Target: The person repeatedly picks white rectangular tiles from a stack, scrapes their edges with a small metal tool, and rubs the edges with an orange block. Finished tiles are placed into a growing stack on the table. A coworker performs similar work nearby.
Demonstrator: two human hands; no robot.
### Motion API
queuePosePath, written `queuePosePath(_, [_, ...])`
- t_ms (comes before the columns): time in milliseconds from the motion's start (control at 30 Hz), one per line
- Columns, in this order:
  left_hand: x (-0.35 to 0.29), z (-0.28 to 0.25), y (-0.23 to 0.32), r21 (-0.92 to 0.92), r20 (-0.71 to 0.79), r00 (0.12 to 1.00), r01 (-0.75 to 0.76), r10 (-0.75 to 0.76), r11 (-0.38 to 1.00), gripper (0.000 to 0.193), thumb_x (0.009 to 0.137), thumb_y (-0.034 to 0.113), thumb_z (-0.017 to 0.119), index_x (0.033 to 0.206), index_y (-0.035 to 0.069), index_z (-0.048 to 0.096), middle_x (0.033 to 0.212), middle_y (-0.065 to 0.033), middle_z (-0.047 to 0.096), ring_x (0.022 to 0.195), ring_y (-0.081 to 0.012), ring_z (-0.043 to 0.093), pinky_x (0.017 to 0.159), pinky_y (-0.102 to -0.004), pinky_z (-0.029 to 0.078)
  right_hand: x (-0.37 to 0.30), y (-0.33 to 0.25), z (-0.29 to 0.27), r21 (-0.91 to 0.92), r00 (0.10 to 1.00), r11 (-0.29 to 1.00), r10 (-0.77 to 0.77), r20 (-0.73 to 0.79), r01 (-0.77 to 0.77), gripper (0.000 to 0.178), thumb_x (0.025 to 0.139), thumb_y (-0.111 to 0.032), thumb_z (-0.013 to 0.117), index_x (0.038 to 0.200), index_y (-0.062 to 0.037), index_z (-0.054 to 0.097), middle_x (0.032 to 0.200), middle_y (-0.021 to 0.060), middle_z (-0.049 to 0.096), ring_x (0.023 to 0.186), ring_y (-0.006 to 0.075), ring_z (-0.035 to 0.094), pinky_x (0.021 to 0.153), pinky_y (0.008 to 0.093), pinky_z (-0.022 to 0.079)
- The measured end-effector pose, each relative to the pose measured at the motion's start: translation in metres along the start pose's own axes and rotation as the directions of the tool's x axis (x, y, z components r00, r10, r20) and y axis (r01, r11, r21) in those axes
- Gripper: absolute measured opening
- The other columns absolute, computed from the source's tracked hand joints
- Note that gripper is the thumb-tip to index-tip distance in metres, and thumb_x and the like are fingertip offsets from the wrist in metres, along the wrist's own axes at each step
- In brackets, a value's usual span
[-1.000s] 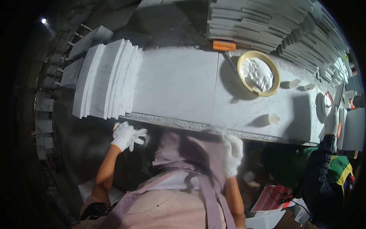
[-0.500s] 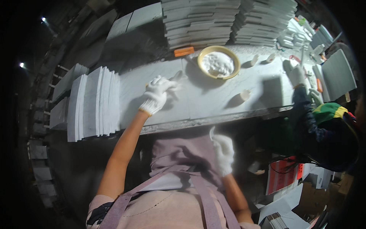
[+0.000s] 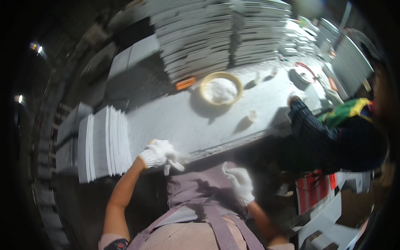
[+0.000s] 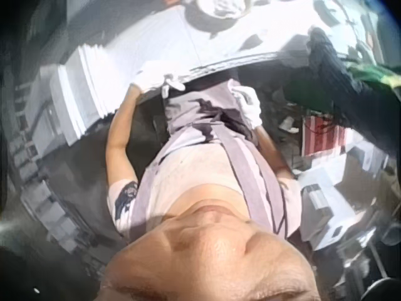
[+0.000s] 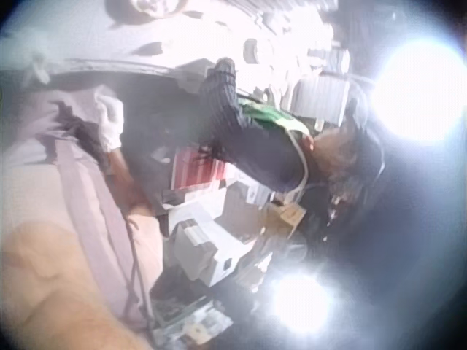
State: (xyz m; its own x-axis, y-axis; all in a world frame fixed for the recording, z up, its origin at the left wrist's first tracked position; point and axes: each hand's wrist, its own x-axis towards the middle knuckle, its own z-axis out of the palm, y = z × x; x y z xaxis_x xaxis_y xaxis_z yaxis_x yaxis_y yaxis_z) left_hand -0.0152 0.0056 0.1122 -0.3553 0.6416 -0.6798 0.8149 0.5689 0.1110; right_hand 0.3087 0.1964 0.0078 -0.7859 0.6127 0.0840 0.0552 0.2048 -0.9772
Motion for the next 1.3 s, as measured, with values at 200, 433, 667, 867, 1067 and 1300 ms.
queuePosePath(200, [0.006, -0.030, -0.089, 0.107, -0.830, 0.548, -0.028, 0.105, 0.994, 0.022, 0.087, 0.023, 0.066, 0.104, 0.027, 0.080, 0.098, -0.0080, 0.073, 0.100, -0.0328, 0.065, 0.095, -0.0469, 0.048, 0.033, -0.033, 0.013, 0.004, 0.991, 0.993, -0.121, 0.051, 0.121, 0.021, 0.093, 0.001, 0.073, 0.115, -0.0008, 0.075, 0.114, 0.0128, 0.071, 0.108, 0.0251, 0.068, 0.095, 0.0356, 0.055])
queuePosePath(433, [0.039, -0.032, -0.133, 0.121, -0.764, 0.627, 0.371, -0.152, 0.921, 0.069, 0.086, 0.024, 0.068, 0.154, 0.024, 0.054, 0.156, -0.0145, 0.049, 0.150, -0.0361, 0.035, 0.129, -0.0550, 0.018, 0.044, -0.031, 0.045, 0.167, 0.995, 0.981, -0.100, 0.020, 0.095, 0.021, 0.099, -0.009, 0.073, 0.120, -0.0075, 0.077, 0.116, 0.0089, 0.071, 0.111, 0.0196, 0.066, 0.101, 0.0337, 0.053])
queuePosePath(667, [0.084, 0.116, -0.120, 0.019, -0.908, 0.409, 0.254, -0.090, 0.967, 0.052, 0.096, 0.037, 0.064, 0.144, 0.017, 0.063, 0.152, -0.0174, 0.055, 0.145, -0.0379, 0.043, 0.126, -0.0540, 0.026, 0.140, -0.040, 0.090, 0.305, 0.971, 0.944, 0.058, 0.232, -0.129, 0.024, 0.100, -0.003, 0.069, 0.124, -0.0038, 0.073, 0.117, 0.0080, 0.073, 0.101, 0.0168, 0.071, 0.086, 0.0293, 0.058])
queuePosePath(867, [0.073, 0.150, -0.093, -0.150, -0.949, 0.255, 0.161, -0.187, 0.976, 0.039, 0.099, 0.013, 0.050, 0.133, 0.013, 0.070, 0.142, -0.0128, 0.065, 0.137, -0.0339, 0.054, 0.121, -0.0485, 0.035, 0.242, -0.068, 0.157, 0.252, 0.981, 0.968, -0.050, 0.189, 0.001, 0.071, 0.095, -0.008, 0.072, 0.160, -0.0087, 0.041, 0.151, 0.0195, 0.055, 0.130, 0.0275, 0.062, 0.110, 0.0376, 0.052])
queuePosePath(1067, [0.063, 0.127, -0.067, -0.159, -0.936, 0.273, 0.241, -0.224, 0.957, 0.035, 0.094, 0.024, 0.065, 0.127, 0.012, 0.071, 0.136, -0.0111, 0.066, 0.134, -0.0330, 0.055, 0.118, -0.0509, 0.039, 0.209, -0.020, 0.148, -0.003, 0.965, 1.000, -0.016, 0.263, 0.017, 0.054, 0.097, -0.015, 0.068, 0.150, -0.0113, 0.056, 0.141, 0.0172, 0.063, 0.124, 0.0300, 0.066, 0.108, 0.0378, 0.052])
queuePosePath(1300, [0.059, 0.118, -0.061, -0.150, -0.942, 0.259, 0.247, -0.215, 0.957, 0.038, 0.093, 0.021, 0.067, 0.129, 0.010, 0.069, 0.136, -0.0127, 0.065, 0.132, -0.0346, 0.055, 0.119, -0.0524, 0.038, 0.200, 0.006, 0.078, -0.148, 0.900, 0.899, -0.375, 0.225, 0.411, 0.040, 0.094, -0.009, 0.068, 0.133, -0.0137, 0.068, 0.123, 0.0102, 0.070, 0.105, 0.0267, 0.071, 0.090, 0.0375, 0.058])
